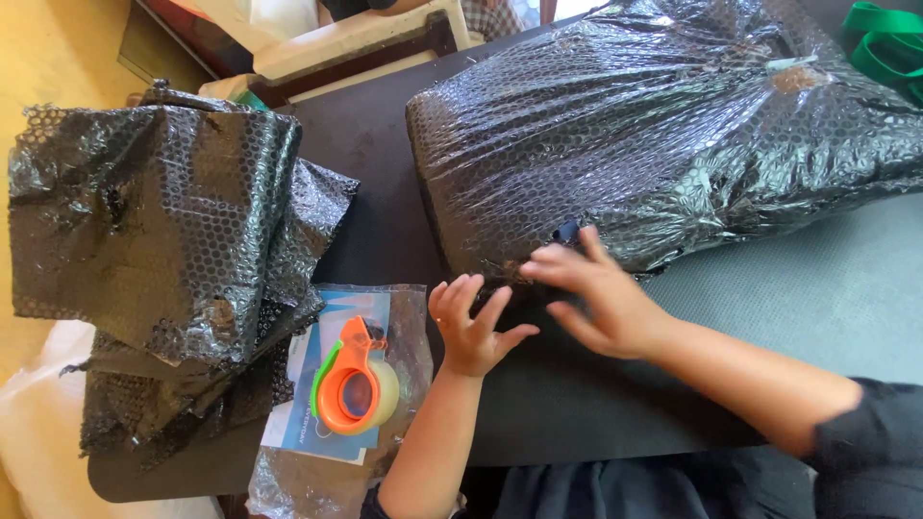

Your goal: Wrapping an item in bubble wrap and cleaning reusable bags with a duster

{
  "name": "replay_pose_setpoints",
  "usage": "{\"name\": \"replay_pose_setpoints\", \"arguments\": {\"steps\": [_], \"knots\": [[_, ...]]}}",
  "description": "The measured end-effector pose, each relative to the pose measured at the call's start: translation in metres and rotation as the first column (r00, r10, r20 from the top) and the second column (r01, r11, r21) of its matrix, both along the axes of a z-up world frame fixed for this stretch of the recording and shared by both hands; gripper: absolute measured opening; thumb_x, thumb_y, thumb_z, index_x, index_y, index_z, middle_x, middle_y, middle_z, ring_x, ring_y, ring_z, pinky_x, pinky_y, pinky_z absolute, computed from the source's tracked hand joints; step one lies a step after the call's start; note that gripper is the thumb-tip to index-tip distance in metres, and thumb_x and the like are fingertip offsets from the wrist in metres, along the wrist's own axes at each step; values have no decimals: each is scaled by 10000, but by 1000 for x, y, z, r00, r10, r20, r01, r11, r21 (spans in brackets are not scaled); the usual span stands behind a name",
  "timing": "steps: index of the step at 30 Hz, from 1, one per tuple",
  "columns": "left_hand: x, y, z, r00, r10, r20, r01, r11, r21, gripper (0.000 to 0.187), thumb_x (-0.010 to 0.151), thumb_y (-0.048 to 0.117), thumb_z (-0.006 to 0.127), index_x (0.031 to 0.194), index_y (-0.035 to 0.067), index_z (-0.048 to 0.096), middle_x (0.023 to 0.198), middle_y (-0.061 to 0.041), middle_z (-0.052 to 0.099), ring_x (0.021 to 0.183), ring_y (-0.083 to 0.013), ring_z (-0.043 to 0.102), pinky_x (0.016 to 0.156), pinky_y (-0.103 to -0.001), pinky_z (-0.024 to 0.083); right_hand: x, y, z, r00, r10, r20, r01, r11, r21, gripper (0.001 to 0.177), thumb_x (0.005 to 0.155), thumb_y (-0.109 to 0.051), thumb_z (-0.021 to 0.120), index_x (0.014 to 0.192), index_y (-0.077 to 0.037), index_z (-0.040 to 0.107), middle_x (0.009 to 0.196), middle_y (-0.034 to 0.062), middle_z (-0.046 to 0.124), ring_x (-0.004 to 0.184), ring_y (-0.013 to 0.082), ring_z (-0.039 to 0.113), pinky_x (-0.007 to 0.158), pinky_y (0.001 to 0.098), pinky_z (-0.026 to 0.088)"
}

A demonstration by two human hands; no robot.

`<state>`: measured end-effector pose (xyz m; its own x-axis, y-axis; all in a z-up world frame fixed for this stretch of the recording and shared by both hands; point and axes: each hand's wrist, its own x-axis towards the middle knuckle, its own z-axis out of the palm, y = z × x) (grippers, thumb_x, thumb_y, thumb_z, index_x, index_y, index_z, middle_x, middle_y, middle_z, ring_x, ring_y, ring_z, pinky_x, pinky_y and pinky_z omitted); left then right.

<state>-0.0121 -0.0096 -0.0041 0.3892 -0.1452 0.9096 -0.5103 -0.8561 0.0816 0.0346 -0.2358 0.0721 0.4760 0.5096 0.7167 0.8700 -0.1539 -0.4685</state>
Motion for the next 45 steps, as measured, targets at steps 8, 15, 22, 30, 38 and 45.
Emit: {"name": "replay_pose_setpoints", "arguments": {"steps": [8,15,22,30,38,45], "knots": [[1,-6,6,945,177,-274,-172,984,41,540,824,474,930,1282,326,684,1488,-94,470,1383,-367,491,1189,-626,322,-31,-125,51,906,-315,-283,363,922,136,575,1002,37,592,1504,3,313,1421,256,527,1257,407,645,1268,536,373],[11,38,19,914,291,-281,-308,951,-16,490,840,174,919,1276,285,726,1517,-154,431,1422,-477,452,1220,-626,324,-81,-256,-45,669,-684,-290,742,636,211,432,1136,197,506,1540,114,379,1335,338,547,1432,405,484,1325,541,381],[11,43,20,889,369,-270,-419,895,-156,433,1002,148,737,1413,69,625,1583,-217,378,1459,-420,386,1194,-588,342,-81,-292,-48,575,-561,-596,777,602,183,736,933,44,643,1562,-89,283,1523,207,387,1366,336,457,1081,407,412],[-8,-7,44,988,113,-110,-104,991,81,233,982,120,708,1210,81,683,1389,-212,496,1244,-406,552,1062,-545,513,-24,-279,-43,633,-711,-306,715,689,-121,382,953,-73,826,1319,-130,732,1117,89,515,897,212,553,862,328,529],[-14,-61,77,968,-132,-215,186,948,257,266,929,134,749,1192,143,713,1329,-146,578,1201,-317,602,1036,-457,498,-64,-289,-73,757,-605,-248,547,794,-265,604,753,179,623,1145,-246,797,990,41,524,916,248,523,824,367,422],[-19,-167,73,838,-445,-315,533,790,301,718,764,248,858,1433,286,604,1466,-61,605,1345,-277,568,1133,-494,421,-122,-251,-40,867,-455,-204,405,881,-243,563,596,106,701,1068,-184,803,864,73,619,839,349,627,812,485,540]]}}
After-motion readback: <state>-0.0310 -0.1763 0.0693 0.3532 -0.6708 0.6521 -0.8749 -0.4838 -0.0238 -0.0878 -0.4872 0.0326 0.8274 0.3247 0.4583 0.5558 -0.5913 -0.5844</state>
